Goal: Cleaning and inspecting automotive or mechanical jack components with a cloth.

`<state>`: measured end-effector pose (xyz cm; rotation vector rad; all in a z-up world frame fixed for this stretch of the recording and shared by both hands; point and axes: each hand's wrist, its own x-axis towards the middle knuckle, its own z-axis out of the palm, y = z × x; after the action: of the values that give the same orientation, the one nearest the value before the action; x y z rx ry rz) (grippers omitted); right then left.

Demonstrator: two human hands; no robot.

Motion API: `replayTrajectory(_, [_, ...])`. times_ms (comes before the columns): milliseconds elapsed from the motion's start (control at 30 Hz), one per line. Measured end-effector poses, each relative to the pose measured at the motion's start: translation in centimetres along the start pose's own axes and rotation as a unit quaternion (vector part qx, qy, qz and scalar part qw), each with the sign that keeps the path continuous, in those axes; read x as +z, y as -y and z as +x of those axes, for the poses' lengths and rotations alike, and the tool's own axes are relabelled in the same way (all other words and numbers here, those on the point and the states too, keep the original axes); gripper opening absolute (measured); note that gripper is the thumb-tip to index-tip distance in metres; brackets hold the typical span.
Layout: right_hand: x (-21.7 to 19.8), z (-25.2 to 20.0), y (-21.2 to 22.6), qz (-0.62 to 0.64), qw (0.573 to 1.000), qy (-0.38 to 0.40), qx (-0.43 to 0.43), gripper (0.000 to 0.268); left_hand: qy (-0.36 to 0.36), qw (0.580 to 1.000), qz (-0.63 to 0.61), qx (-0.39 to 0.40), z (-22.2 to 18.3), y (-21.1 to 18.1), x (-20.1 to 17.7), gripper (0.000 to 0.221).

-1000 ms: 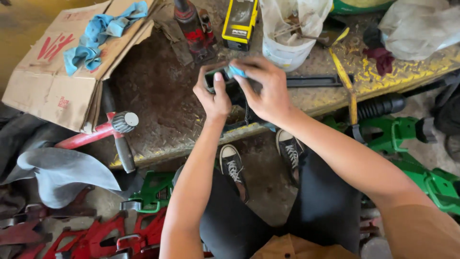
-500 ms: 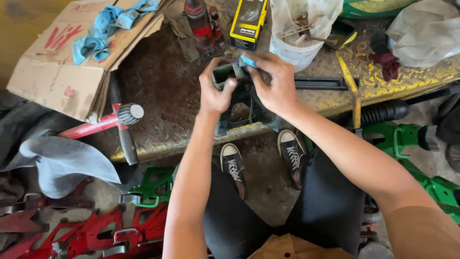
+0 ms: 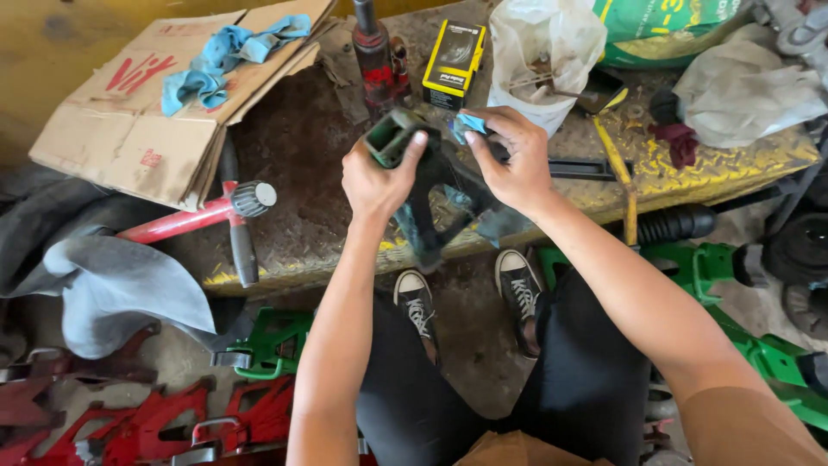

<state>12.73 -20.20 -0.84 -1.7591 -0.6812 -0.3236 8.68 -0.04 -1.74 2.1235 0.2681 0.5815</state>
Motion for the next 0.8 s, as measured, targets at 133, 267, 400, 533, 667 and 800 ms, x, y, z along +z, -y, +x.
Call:
replayTrajectory(133, [0.8, 0.5, 1.5, -0.075, 0.996, 0.03, -0.041, 0.024, -0.039, 0.992, -0.009, -0.123, 0.0, 0.2, -1.0, 0.06])
replayTrajectory(267, [2.2, 0.5, 1.8, -0.078, 0.993, 0.049, -0.079, 0.026, -0.015, 0.983, 0.019, -0.183, 0.4, 0.0, -1.4, 0.064])
replayTrajectory(400, [4.1, 0.1, 1.2, -0.087, 0.99, 0.028, -0.11, 0.028, 0.003, 0.983, 0.017, -0.183, 0.9, -0.2, -1.3, 0.066])
replayTrajectory(533, [5.3, 0.1, 0.8, -0.13, 0.982, 0.015, -0.134, 0.033, 0.005, 0.985, -0.017, -0.174, 1.2, 1.0, -0.8, 0.073])
replayTrajectory(667, [6.6, -0.9, 0.4, -0.17, 0.968, 0.051, -0.176, 0.035, 0.034, 0.983, -0.018, -0.181, 1.9, 3.3, -0.6, 0.084])
replayTrajectory(800, [6.2, -0.4, 1.7, -0.195, 0.949, 0.101, -0.228, 0.037, 0.074, 0.975, -0.05, -0.203, 2.4, 3.5, -1.2, 0.094])
